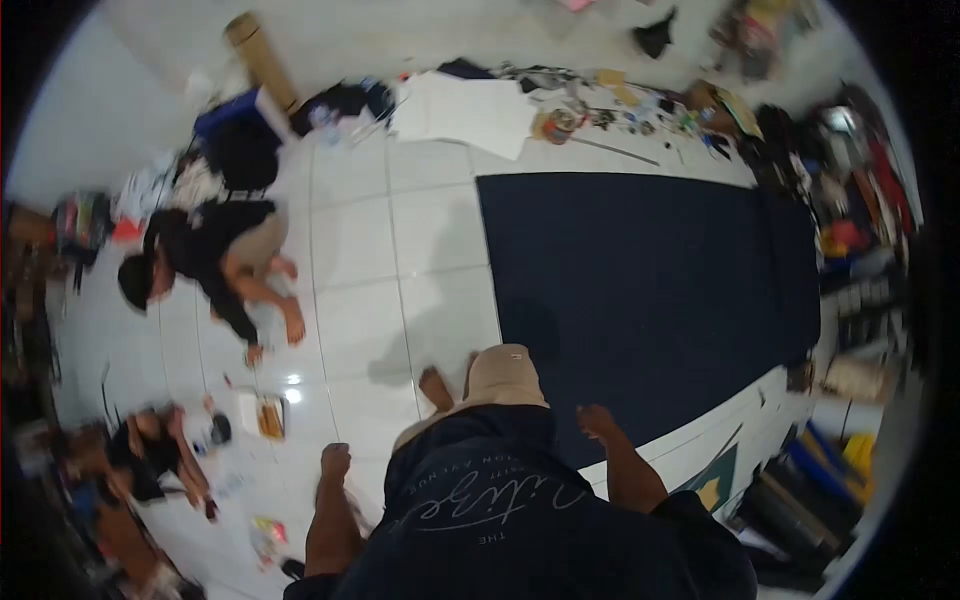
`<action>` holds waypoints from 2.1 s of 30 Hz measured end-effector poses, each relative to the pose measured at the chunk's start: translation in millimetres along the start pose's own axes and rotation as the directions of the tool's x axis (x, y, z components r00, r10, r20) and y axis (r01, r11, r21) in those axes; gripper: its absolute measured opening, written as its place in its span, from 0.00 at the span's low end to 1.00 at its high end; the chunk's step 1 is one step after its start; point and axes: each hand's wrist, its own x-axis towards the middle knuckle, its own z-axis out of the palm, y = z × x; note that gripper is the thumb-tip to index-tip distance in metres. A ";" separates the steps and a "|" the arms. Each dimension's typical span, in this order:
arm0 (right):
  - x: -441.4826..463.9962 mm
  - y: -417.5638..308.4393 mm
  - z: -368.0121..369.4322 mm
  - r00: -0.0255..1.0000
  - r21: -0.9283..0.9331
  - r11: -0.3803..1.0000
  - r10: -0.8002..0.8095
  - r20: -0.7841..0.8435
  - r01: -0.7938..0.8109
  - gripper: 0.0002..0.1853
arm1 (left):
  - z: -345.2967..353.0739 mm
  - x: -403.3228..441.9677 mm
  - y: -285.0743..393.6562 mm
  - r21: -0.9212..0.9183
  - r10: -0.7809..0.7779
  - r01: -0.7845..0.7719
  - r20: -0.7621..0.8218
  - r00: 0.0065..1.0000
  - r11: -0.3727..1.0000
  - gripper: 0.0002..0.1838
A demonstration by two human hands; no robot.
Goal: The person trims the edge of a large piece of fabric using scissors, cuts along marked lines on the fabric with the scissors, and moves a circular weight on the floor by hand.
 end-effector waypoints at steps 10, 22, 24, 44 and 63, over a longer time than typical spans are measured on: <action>88.7 -136.1 38.5 0.956 0.099 0.989 0.082 0.281 -0.113 0.26 | 0.4 137.4 348.1 0.054 0.279 -0.281 0.034 0.960 0.958 0.16; 213.1 -480.9 -199.9 0.904 0.363 0.872 -0.178 -0.388 0.328 0.24 | 116.5 203.6 589.7 0.460 0.310 -0.503 0.432 0.847 0.732 0.17; 232.4 -513.4 -203.4 0.909 0.385 0.866 -0.166 -0.381 0.319 0.24 | 116.0 252.3 615.9 0.406 0.408 -0.649 0.536 0.739 0.643 0.17; 318.1 -573.0 -167.6 0.932 0.434 0.901 0.136 -0.335 0.024 0.28 | 232.9 483.4 1109.4 0.491 0.383 -0.594 0.466 0.797 0.637 0.13; 553.0 -697.0 -324.2 0.916 0.693 0.720 0.252 -0.313 0.039 0.21 | 457.6 395.5 1158.5 0.557 0.047 -0.827 0.831 0.555 -0.072 0.20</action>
